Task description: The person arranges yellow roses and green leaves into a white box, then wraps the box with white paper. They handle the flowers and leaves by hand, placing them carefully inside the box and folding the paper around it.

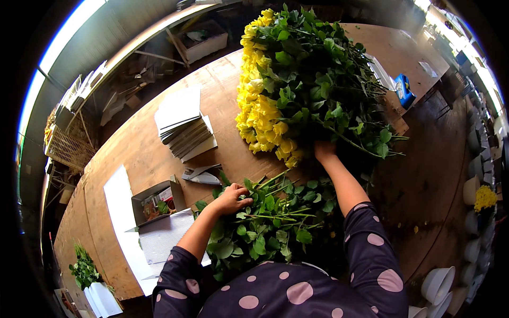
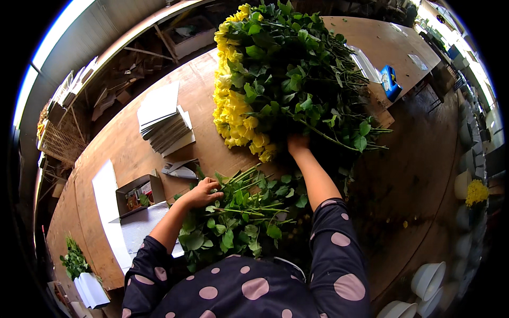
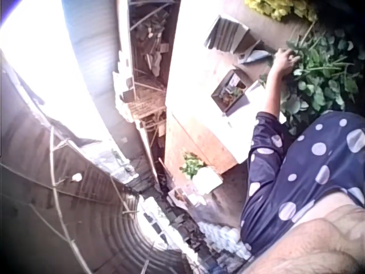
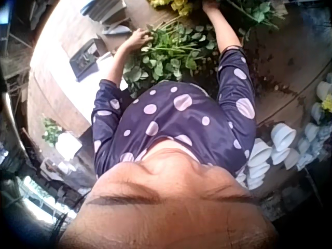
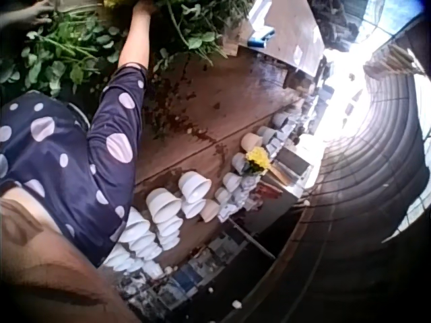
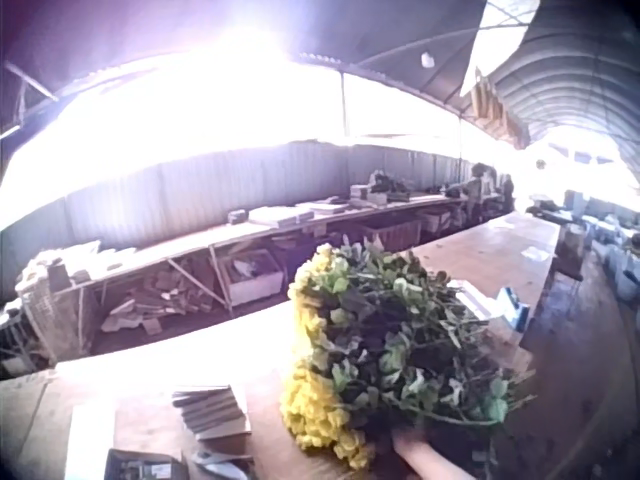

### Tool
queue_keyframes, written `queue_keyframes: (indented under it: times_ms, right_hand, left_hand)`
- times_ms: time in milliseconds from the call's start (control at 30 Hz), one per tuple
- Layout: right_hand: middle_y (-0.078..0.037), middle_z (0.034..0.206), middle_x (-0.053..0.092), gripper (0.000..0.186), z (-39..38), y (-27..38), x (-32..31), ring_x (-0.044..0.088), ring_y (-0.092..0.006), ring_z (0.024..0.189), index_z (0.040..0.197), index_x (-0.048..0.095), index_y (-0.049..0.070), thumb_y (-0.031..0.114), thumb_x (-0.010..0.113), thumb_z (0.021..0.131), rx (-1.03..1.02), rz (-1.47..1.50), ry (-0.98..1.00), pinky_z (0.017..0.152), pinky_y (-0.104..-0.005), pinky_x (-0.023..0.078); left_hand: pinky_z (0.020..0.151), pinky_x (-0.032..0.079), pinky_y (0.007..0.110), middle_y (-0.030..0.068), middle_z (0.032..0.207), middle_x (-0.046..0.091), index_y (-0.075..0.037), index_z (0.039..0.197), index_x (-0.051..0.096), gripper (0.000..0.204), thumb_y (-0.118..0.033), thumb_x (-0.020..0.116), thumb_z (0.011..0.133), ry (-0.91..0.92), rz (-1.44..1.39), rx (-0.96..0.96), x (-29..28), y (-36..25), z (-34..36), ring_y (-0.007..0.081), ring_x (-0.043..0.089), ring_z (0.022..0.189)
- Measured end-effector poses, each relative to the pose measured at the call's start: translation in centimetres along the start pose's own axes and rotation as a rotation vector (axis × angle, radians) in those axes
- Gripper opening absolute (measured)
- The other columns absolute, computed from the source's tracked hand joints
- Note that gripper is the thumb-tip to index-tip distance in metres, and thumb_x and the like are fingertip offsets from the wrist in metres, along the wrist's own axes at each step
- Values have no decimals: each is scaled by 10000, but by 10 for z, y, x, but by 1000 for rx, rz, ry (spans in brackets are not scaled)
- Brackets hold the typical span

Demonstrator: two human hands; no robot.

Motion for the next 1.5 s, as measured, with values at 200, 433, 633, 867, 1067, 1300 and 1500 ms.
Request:
queue_keyframes:
  times_ms: [200, 433, 633, 867, 1067, 1300, 1500]
  right_hand:
    - [-159, 1073, 510, 617, -36, -9, -48, 501, -299, 990, 1194, 396, 77, 106, 667, 641, -29, 621, 362, 840, -365, 412]
    - [-90, 926, 489, 572, -124, -14, -67, 493, -278, 931, 1126, 449, 159, 3, 657, 617, -354, 701, 333, 767, -355, 435]
    - [-73, 884, 534, 413, -146, -1, -20, 533, -256, 893, 1041, 538, 197, 22, 541, 668, -341, 423, 230, 701, -367, 466]
    - [-17, 721, 553, 201, -139, -15, -26, 577, -208, 758, 817, 634, 211, 127, 569, 647, -378, 461, 57, 589, -331, 482]
    - [-45, 710, 579, 186, -133, -36, -30, 577, -230, 696, 822, 657, 174, 125, 551, 677, -251, 493, -52, 588, -342, 476]
    - [-75, 724, 500, 170, -106, -64, -79, 541, -275, 739, 843, 598, 107, 50, 563, 688, -62, 656, -265, 612, -365, 449]
    - [-152, 804, 525, 265, -67, -45, -37, 536, -343, 759, 992, 539, 74, 58, 505, 730, 77, 515, -209, 668, -409, 442]
  left_hand:
    - [866, 390, 391, 264, 1103, 483, 5, 1140, 415, 690, -552, 534, 750, 114, -144, -244, 29, 39, 16, 365, 475, 1036]
    - [852, 392, 378, 275, 1064, 512, 27, 1154, 375, 771, -605, 510, 733, 256, -12, -309, 15, 15, 15, 353, 490, 1032]
    - [901, 353, 366, 279, 1154, 454, 8, 1247, 292, 823, -619, 475, 746, 375, -22, -352, 15, 12, 18, 344, 427, 1117]
    - [920, 341, 349, 292, 1165, 438, 53, 1224, 310, 841, -634, 440, 755, 401, -24, -348, 12, 7, 10, 336, 411, 1138]
    - [907, 348, 346, 282, 1152, 454, 27, 1257, 279, 794, -605, 407, 793, 390, -47, -328, 13, 7, 9, 337, 431, 1116]
    - [882, 369, 380, 271, 1111, 488, 16, 1212, 334, 809, -642, 432, 752, 399, -13, -299, 21, 6, 4, 364, 455, 1076]
    - [849, 390, 384, 259, 1072, 514, 13, 1168, 379, 766, -620, 473, 745, 420, 81, -263, 22, -14, 7, 359, 483, 1037]
Point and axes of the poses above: each hand's wrist, its own z-axis towards the middle knuckle, its own x-axis out of the palm, y = z × x, the point moved 4 cm from there along z, towards the middle knuckle
